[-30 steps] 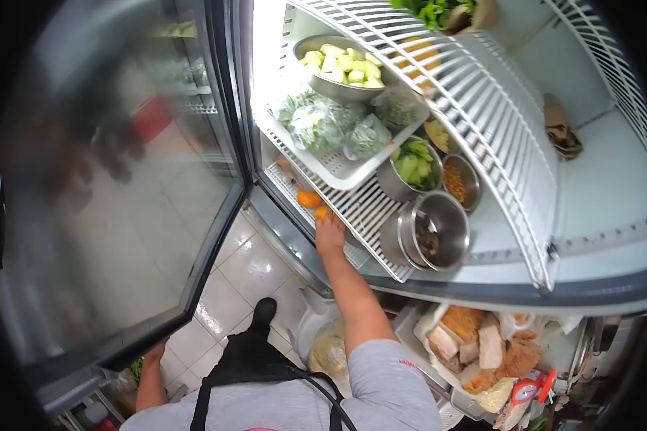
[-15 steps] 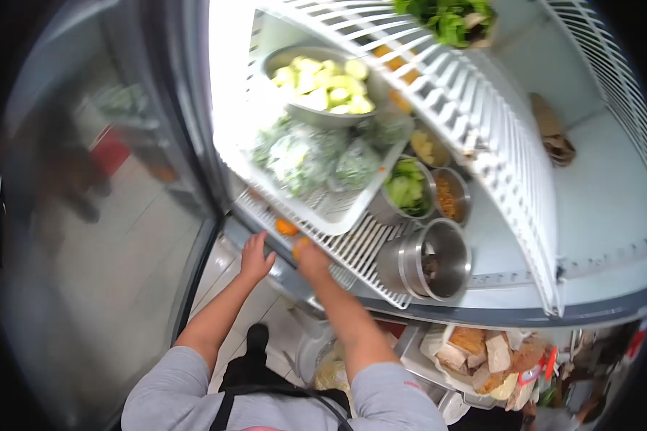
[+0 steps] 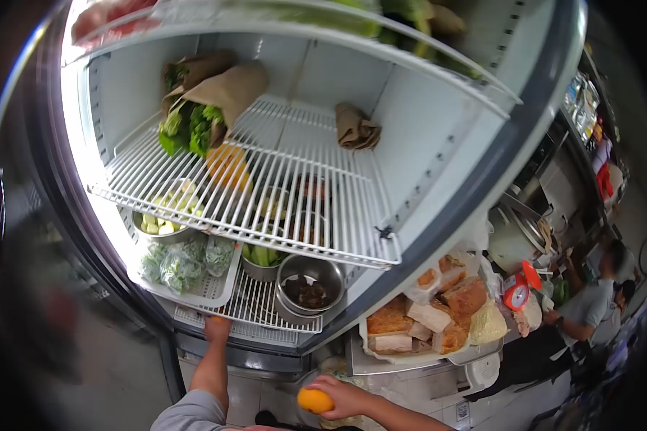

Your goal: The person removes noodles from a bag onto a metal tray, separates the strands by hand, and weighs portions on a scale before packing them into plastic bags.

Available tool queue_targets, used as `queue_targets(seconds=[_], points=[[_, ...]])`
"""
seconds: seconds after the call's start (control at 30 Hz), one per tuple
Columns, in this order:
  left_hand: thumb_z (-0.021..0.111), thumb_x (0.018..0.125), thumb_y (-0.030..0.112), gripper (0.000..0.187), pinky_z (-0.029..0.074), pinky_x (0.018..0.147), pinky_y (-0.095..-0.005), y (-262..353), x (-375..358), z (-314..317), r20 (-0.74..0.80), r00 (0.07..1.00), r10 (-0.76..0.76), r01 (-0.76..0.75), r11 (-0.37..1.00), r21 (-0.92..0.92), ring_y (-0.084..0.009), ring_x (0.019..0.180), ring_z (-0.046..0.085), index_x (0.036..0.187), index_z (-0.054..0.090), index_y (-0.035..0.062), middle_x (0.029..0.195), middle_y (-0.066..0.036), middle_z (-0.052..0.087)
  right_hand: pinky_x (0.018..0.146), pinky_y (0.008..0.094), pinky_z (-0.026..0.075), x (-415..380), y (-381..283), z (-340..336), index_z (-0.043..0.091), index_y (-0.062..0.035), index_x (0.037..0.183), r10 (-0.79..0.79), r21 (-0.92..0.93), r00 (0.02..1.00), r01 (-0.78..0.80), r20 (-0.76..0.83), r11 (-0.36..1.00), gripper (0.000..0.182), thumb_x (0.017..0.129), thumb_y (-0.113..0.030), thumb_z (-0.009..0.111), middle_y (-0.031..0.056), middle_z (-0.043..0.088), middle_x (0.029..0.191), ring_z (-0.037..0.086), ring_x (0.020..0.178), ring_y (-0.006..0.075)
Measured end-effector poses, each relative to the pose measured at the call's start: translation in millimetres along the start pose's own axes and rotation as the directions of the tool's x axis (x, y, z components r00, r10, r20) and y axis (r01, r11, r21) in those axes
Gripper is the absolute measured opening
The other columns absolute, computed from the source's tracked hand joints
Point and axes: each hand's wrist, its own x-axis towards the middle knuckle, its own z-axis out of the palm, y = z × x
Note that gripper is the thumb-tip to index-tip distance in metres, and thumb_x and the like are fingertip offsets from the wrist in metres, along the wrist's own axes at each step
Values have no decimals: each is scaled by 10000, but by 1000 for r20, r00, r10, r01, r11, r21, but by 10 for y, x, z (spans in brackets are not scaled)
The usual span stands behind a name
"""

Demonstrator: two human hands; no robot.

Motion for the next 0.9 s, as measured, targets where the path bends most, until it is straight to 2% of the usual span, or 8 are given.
queue_targets(seconds=[0.13, 0.2, 0.4, 0.5, 0.67, 0.8, 0.83, 0.9], points=[[725, 518, 320, 732, 436, 790, -380, -245, -390, -92, 49, 987, -152, 154, 987, -36, -314, 945, 527, 1078, 391, -13, 1019, -206, 525, 879, 345, 373, -649, -384, -634, 420, -118, 1165, 133, -91, 991, -131, 16, 987, 640, 587, -258, 654, 141, 394, 1158, 426, 1063, 295], [713, 549, 223, 694, 444, 772, -351, -845, -433, -61, 148, 989, 7, 46, 935, -351, -272, 923, 536, 1087, 359, -34, 1000, -191, 519, 823, 360, 415, -969, -667, -1081, 418, -177, 1177, 181, -147, 983, -177, 14, 973, 633, 595, -291, 639, 107, 389, 1157, 452, 1031, 277], [697, 569, 167, 589, 452, 736, -333, -1092, -1378, -1180, 308, 939, 153, 21, 869, -495, -215, 849, 540, 1031, 381, -18, 931, -138, 518, 793, 373, 423, -1702, -1527, -2235, 542, -177, 1025, -224, -653, 896, -92, -383, 752, 539, 517, -264, 698, 142, 437, 1088, 486, 959, 313], [695, 572, 169, 571, 451, 719, -320, -590, -1725, -1395, 218, 968, 124, -13, 892, -451, -212, 823, 539, 1016, 384, -9, 926, -131, 517, 807, 405, 420, -1818, -1991, -2691, 557, -187, 992, -665, -840, 570, -87, -483, 535, 563, 451, -112, 693, 173, 467, 1096, 497, 974, 343], [695, 565, 177, 584, 450, 706, -312, -179, -1765, -1489, 210, 938, 275, -143, 861, -488, -205, 808, 535, 1023, 379, -1, 911, -128, 516, 797, 378, 434, -1663, -2914, -3777, 504, -41, 1038, -997, -899, -41, -436, 68, -44, 415, 637, -50, 610, 185, 469, 1110, 515, 955, 283], [706, 547, 192, 614, 452, 695, -308, -118, -1649, -1481, 202, 925, 323, -178, 835, -521, -199, 801, 534, 1022, 366, -1, 910, -125, 512, 966, 444, 282, -1467, -3597, -4496, 279, -180, 1274, -964, -688, -172, -725, 201, -14, 760, 638, -11, 660, 124, 284, 1287, 290, 1183, 343], [708, 545, 192, 618, 452, 692, -308, -106, -1643, -1513, 207, 923, 325, -186, 845, -501, -199, 800, 534, 1021, 364, -1, 911, -124, 511, 968, 440, 282, -1263, -3789, -4584, 329, -194, 1250, -918, -743, -309, -669, 249, 24, 715, 641, -1, 649, 152, 322, 1254, 301, 1173, 338], [713, 540, 183, 616, 455, 680, -302, -51, -1658, -1560, 195, 924, 328, -185, 831, -524, -191, 781, 532, 1012, 360, 4, 901, -116, 508, 957, 434, 294, -1144, -4085, -4857, 361, -193, 1231, -917, -654, -299, -754, 264, 58, 706, 623, 22, 649, 161, 322, 1252, 306, 1170, 332]])
